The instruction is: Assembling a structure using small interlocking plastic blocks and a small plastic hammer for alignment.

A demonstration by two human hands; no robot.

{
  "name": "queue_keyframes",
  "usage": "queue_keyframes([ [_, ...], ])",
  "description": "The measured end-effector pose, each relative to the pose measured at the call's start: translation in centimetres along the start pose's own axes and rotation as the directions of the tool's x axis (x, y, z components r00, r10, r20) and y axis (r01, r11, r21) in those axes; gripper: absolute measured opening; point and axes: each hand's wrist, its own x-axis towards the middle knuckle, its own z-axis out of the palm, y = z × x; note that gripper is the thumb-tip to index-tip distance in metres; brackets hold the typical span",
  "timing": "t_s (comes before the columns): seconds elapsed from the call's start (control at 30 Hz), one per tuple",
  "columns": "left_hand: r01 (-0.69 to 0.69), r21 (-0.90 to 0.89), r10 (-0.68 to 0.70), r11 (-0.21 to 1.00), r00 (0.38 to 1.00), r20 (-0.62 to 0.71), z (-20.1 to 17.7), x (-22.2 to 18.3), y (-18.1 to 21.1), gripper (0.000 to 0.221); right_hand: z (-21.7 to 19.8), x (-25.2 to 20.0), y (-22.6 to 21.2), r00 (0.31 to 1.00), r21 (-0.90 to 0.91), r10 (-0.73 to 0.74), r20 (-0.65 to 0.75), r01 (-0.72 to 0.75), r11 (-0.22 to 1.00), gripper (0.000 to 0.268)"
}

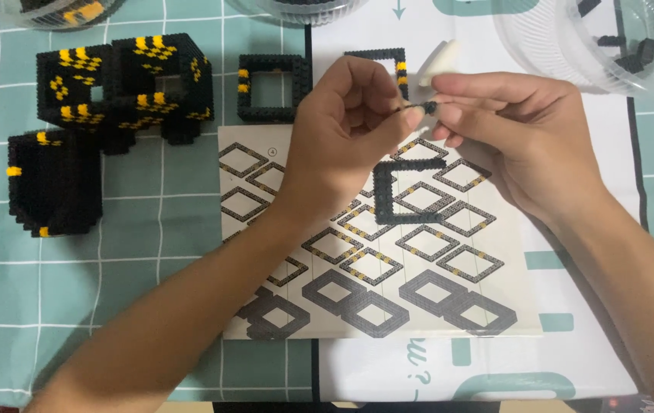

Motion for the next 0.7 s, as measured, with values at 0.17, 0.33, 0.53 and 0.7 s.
queue_keyframes([
  [0.17, -0.003, 0.089, 0.005, 0.996, 1.0, -0.015, 0.4, -0.1, 1.1, 0.023, 0.4, -0.2, 0.3, 0.99, 0.033, -0.122, 0.065, 0.12, 0.992, 0.028],
  [0.33, 0.026, 0.045, -0.025, 0.999, 0.999, -0.038, 0.2, 0.1, 0.3, 0.02, 1.2, -0.6, -0.2, 0.996, -0.024, -0.095, 0.002, 0.095, 0.995, 0.026],
  [0.53, 0.018, 0.148, -0.011, 0.989, 0.999, -0.047, 0.0, 0.2, 0.3, 0.019, 1.5, -1.6, -0.3, 0.943, -0.403, -0.331, 0.022, 0.311, 0.861, 0.021],
  [0.7, 0.091, 0.147, -0.089, 0.985, 0.996, -0.022, -0.3, 0.3, 0.8, 0.018, 1.3, -2.0, -1.7, 0.669, -0.679, -0.639, 0.379, 0.67, 0.3, 0.012],
])
